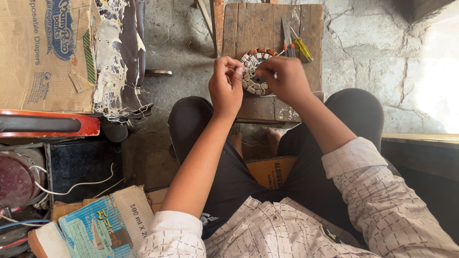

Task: The person winds white wire around the slots of a circular motor stator placed on a small wooden stool. They use both hands to guide the wire and occasionally use a screwdriver to tuck the wire into the slots.

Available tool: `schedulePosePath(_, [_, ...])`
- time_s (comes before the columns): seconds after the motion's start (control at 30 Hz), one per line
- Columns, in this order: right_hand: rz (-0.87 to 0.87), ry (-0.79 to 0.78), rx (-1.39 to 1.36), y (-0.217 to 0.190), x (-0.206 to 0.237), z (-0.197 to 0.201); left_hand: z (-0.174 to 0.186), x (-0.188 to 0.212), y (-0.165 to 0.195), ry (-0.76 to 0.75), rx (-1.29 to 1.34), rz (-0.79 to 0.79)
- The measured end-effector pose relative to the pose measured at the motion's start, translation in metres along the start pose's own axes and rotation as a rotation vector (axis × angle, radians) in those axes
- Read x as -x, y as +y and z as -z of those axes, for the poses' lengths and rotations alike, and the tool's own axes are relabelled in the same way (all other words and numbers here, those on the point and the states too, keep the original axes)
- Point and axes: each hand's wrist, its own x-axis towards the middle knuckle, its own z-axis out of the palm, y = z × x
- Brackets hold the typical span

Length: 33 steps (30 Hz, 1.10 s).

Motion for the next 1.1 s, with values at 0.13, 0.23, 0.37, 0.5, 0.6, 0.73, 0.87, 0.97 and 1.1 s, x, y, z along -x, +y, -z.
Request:
schedulePosePath(0.13, [-0.096, 0.04, 0.051, 0.006, -0.001, 0.004, 0.004, -0.007, -0.007, 0.143, -0.009, 0.101])
schedulePosePath(0.23, [-0.105, -0.083, 0.122, 0.0, -0.001, 0.004, 0.009, -0.012, -0.011, 0.28, -0.085, 0.133])
schedulePosePath(0.37, [0.028, -0.171, 0.299, -0.011, 0.004, -0.004, 0.013, -0.01, -0.011, 0.351, -0.305, 0.084])
schedulePosePath(0.5, [0.033, -0.2, 0.42, -0.012, 0.002, -0.008, 0.011, -0.009, -0.008, 0.279, -0.411, -0.065])
schedulePosePath(0.6, [0.014, -0.161, 0.423, -0.009, 0.004, -0.01, 0.008, -0.007, -0.004, 0.165, -0.368, -0.016])
schedulePosePath(0.73, [-0.019, -0.017, 0.096, -0.003, 0.002, -0.013, 0.004, -0.006, 0.008, -0.145, -0.293, 0.109])
schedulePosePath(0.87, [-0.126, 0.068, -0.121, 0.002, -0.002, -0.006, 0.003, 0.0, 0.021, -0.32, -0.337, -0.107])
schedulePosePath(0.97, [-0.129, 0.04, -0.242, 0.003, 0.0, -0.004, 0.001, 0.0, 0.019, -0.405, -0.356, -0.049])
schedulePosePath(1.1, [-0.13, -0.006, -0.23, 0.001, 0.0, -0.008, 0.001, 0.005, 0.004, -0.365, -0.321, -0.098])
